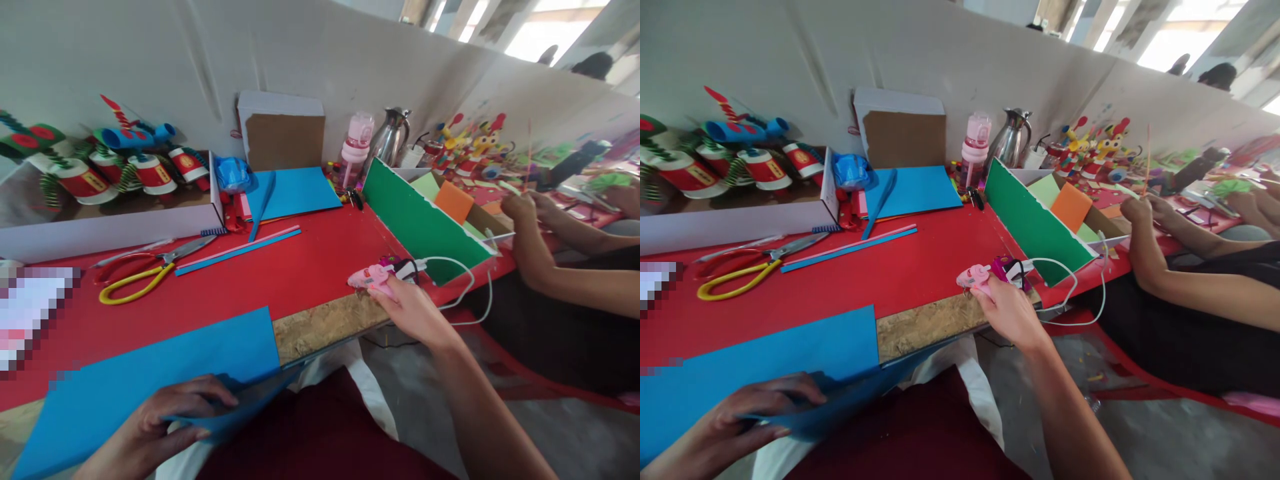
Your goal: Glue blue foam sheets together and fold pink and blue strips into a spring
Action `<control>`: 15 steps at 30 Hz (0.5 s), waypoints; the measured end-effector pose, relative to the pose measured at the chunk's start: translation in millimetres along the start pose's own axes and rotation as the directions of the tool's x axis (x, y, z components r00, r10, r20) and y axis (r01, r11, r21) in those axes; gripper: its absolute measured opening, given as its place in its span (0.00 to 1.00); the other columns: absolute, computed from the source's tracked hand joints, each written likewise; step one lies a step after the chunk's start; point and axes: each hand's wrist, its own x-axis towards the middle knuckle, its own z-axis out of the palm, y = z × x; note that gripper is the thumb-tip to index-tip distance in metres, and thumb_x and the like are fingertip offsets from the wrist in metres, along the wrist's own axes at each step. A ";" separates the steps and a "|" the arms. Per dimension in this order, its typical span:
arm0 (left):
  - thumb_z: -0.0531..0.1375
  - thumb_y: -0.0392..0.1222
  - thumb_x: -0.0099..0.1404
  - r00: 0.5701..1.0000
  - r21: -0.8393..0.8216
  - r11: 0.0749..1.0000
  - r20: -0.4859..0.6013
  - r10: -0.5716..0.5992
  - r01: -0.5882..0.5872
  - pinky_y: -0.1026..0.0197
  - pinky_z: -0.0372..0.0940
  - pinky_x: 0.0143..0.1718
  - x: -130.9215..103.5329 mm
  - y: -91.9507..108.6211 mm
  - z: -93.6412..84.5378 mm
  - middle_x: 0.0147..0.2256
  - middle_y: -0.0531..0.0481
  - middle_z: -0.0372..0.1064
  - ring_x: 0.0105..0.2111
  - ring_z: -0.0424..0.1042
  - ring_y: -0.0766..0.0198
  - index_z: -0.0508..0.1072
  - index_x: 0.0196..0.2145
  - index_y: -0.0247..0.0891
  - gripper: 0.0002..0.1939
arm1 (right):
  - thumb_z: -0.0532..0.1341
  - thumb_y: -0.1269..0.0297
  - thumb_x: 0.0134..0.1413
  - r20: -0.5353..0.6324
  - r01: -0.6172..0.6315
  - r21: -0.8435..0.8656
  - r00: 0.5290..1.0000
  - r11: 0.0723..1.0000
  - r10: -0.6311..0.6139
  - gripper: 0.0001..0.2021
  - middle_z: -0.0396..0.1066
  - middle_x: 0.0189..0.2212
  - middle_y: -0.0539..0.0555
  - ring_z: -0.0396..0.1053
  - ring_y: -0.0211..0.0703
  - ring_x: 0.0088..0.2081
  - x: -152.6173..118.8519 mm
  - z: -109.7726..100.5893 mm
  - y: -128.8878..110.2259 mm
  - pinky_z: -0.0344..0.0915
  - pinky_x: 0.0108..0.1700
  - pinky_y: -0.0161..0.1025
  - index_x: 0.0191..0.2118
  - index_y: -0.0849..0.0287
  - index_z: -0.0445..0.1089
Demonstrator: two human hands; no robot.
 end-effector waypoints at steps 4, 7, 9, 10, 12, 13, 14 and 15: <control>0.65 0.37 0.57 1.000 0.026 0.999 0.010 -0.029 0.029 0.63 0.71 0.41 -1.4 -1.6 0.4 0.39 0.52 0.78 0.41 0.76 0.57 0.78 0.38 0.49 0.10 | 0.53 0.54 0.58 -0.075 -0.133 0.252 0.985 0.958 0.157 0.16 0.74 0.27 0.54 0.74 0.48 0.30 5.3 -2.1 3.8 0.69 0.33 0.41 0.47 0.58 0.67; 0.64 0.39 0.58 0.999 0.028 0.999 0.018 -0.037 0.036 0.63 0.71 0.41 -1.9 -2.3 0.5 0.39 0.51 0.78 0.41 0.76 0.57 0.78 0.38 0.49 0.09 | 0.61 0.53 0.51 -0.071 -0.223 0.482 0.954 0.847 0.291 0.18 0.68 0.20 0.47 0.66 0.39 0.18 18.8 1.6 1.9 0.65 0.20 0.36 0.43 0.59 0.63; 0.64 0.40 0.59 0.999 0.011 0.999 0.026 -0.033 0.032 0.62 0.71 0.41 -2.4 -2.4 0.4 0.39 0.50 0.78 0.41 0.76 0.56 0.78 0.38 0.48 0.09 | 0.64 0.57 0.46 -0.106 -0.190 0.648 0.936 0.738 0.335 0.17 0.67 0.24 0.46 0.65 0.34 0.18 34.3 6.8 -2.0 0.68 0.21 0.35 0.39 0.58 0.61; 0.63 0.40 0.59 0.999 0.004 0.999 0.029 -0.032 0.032 0.61 0.71 0.41 -3.0 -2.7 0.4 0.39 0.49 0.78 0.41 0.76 0.56 0.78 0.38 0.48 0.08 | 0.64 0.59 0.46 -0.131 -0.158 0.718 0.926 0.678 0.355 0.15 0.67 0.25 0.46 0.65 0.33 0.19 44.0 9.4 -4.3 0.71 0.23 0.35 0.37 0.58 0.61; 0.63 0.40 0.60 0.999 0.003 1.000 0.030 -0.029 0.029 0.60 0.71 0.42 -5.1 -4.3 0.7 0.39 0.48 0.77 0.42 0.76 0.55 0.78 0.38 0.47 0.08 | 0.63 0.62 0.49 -0.180 -0.103 0.804 0.896 0.585 0.405 0.10 0.65 0.22 0.45 0.65 0.32 0.21 66.6 13.1 -8.0 0.73 0.26 0.34 0.33 0.58 0.62; 0.63 0.40 0.60 0.999 0.004 1.000 0.028 -0.024 0.024 0.60 0.71 0.42 -6.7 -5.7 1.0 0.39 0.48 0.77 0.42 0.76 0.55 0.78 0.38 0.47 0.08 | 0.62 0.63 0.51 -0.199 -0.095 0.820 0.877 0.565 0.437 0.08 0.64 0.21 0.45 0.66 0.32 0.21 79.0 13.9 -9.2 0.73 0.26 0.33 0.32 0.58 0.62; 0.63 0.40 0.60 1.000 0.004 1.000 0.022 -0.014 0.014 0.59 0.71 0.43 -8.6 -7.6 1.4 0.40 0.48 0.77 0.43 0.75 0.56 0.78 0.39 0.47 0.08 | 0.61 0.63 0.53 -0.205 -0.110 0.818 0.861 0.564 0.465 0.07 0.63 0.19 0.45 0.65 0.32 0.20 91.7 13.9 -9.7 0.72 0.25 0.32 0.31 0.59 0.62; 0.62 0.40 0.60 1.000 0.002 1.000 0.015 -0.002 0.002 0.59 0.71 0.43 -10.6 -9.8 1.8 0.40 0.48 0.77 0.43 0.75 0.56 0.77 0.40 0.47 0.09 | 0.60 0.63 0.55 -0.190 -0.158 0.798 0.850 0.582 0.491 0.07 0.64 0.19 0.45 0.65 0.31 0.19 104.2 13.5 -9.8 0.70 0.22 0.30 0.31 0.59 0.62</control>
